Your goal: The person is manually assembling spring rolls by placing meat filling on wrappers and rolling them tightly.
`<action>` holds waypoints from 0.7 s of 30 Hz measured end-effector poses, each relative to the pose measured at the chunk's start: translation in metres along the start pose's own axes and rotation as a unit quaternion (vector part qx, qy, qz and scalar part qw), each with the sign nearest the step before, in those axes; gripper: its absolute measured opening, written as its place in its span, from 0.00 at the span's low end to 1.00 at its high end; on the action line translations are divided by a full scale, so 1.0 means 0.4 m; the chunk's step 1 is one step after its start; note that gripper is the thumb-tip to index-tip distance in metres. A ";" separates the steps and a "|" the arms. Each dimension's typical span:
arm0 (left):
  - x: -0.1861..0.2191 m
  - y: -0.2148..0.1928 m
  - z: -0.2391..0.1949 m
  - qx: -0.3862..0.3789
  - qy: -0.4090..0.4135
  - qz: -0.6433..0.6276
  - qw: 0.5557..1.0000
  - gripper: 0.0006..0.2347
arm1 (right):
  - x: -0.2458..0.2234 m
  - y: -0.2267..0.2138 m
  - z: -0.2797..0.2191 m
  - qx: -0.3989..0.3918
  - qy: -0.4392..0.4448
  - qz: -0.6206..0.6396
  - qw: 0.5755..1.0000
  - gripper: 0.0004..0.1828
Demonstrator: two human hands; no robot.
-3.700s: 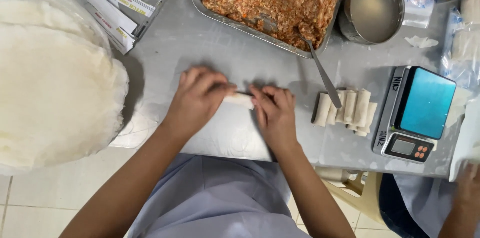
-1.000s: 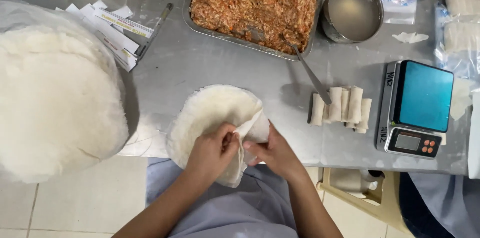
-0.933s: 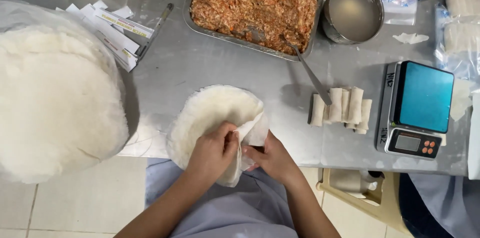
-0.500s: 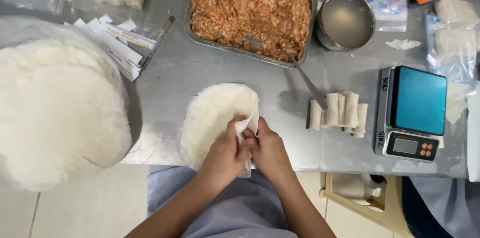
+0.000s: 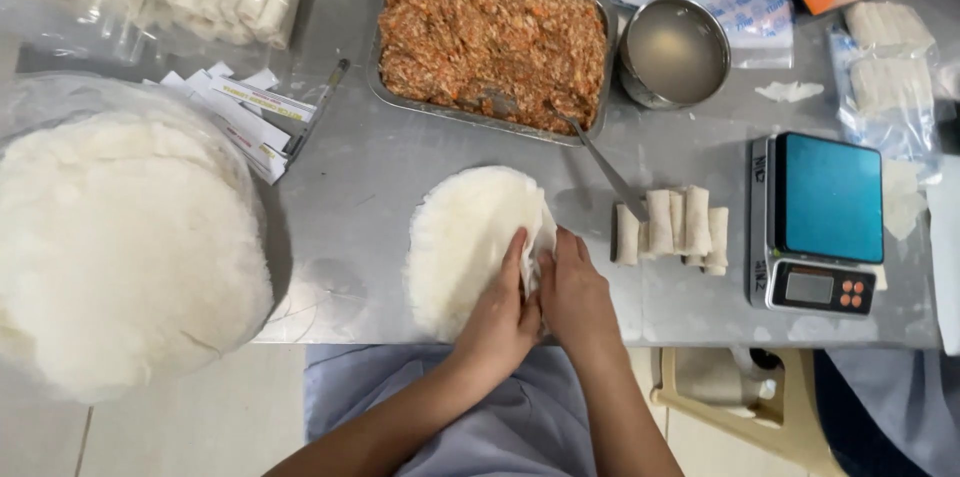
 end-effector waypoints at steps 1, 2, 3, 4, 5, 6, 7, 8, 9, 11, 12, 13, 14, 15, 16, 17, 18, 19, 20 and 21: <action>0.044 -0.008 -0.011 0.015 0.029 0.018 0.999 0.32 | 0.020 0.017 0.016 0.062 -0.029 -0.017 0.998 0.22; 0.087 -0.015 -0.019 0.030 0.059 0.035 0.997 0.31 | 0.041 0.035 0.030 0.123 -0.058 -0.034 0.990 0.20; 0.052 -0.033 -0.007 0.024 0.054 0.033 0.998 0.31 | 0.055 0.036 0.041 0.121 -0.051 -0.035 0.991 0.20; 0.013 -0.050 0.006 0.004 0.023 -0.023 0.999 0.32 | 0.066 0.033 0.052 0.140 -0.056 -0.030 0.988 0.20; -0.024 -0.067 0.025 -0.015 -0.005 -0.079 0.997 0.34 | 0.075 0.026 0.069 0.162 -0.063 -0.025 0.984 0.20; -0.045 -0.098 0.030 -0.021 -0.008 -0.080 0.997 0.34 | 0.058 0.012 0.060 0.162 -0.057 -0.026 0.985 0.20; -0.070 -0.131 0.035 -0.019 -0.033 -0.069 0.997 0.32 | 0.034 -0.004 0.053 0.170 -0.077 -0.005 0.982 0.16; -0.095 -0.166 0.038 -0.018 -0.057 -0.058 0.997 0.30 | 0.007 -0.020 0.045 0.179 -0.098 0.015 0.979 0.13; -0.094 -0.150 0.045 -0.019 -0.057 -0.059 0.996 0.30 | 0.006 -0.015 0.047 0.179 -0.097 0.014 0.979 0.13; -0.086 -0.132 0.061 0.003 -0.033 0.209 0.977 0.28 | -0.008 -0.010 0.054 0.195 -0.116 0.033 0.973 0.15; -0.097 -0.110 0.082 0.007 -0.032 0.209 0.977 0.28 | -0.030 -0.021 0.060 0.195 -0.120 0.032 0.973 0.15; -0.109 -0.093 0.091 0.046 -0.020 0.244 0.968 0.23 | -0.048 -0.025 0.055 0.192 -0.119 0.057 0.972 0.16; -0.121 -0.076 0.101 0.084 -0.008 0.279 0.957 0.22 | -0.065 -0.030 0.050 0.190 -0.118 0.082 0.971 0.17; -0.122 -0.087 0.094 0.086 -0.008 0.279 0.957 0.22 | -0.045 -0.022 0.059 0.189 -0.120 0.082 0.971 0.17; -0.122 -0.102 0.088 0.107 -0.015 0.257 0.960 0.20 | -0.023 -0.017 0.068 0.203 -0.106 0.088 0.969 0.17; -0.123 -0.119 0.083 0.128 -0.020 0.235 0.963 0.18 | -0.001 -0.012 0.079 0.218 -0.094 0.094 0.967 0.18; -0.114 -0.155 0.064 0.130 -0.019 0.236 0.963 0.18 | -0.002 -0.021 0.078 0.218 -0.097 0.094 0.967 0.18; -0.102 -0.193 0.038 0.155 0.009 0.199 0.968 0.16 | -0.002 -0.028 0.073 0.230 -0.098 0.094 0.964 0.17; -0.091 -0.232 0.012 0.179 0.037 0.163 0.970 0.15 | -0.001 -0.035 0.068 0.242 -0.100 0.094 0.961 0.16; -0.103 -0.284 -0.018 0.181 0.035 0.164 0.969 0.15 | -0.013 -0.056 0.063 0.239 -0.101 0.095 0.961 0.16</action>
Point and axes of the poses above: each hand's wrist, its own z-axis towards the middle knuckle, its own y-axis out of the palm, x = y × z, the point moved 4 cm from there along z, towards the middle knuckle, and after that the axes turned 2 degrees about x, right-handed, at the moved point
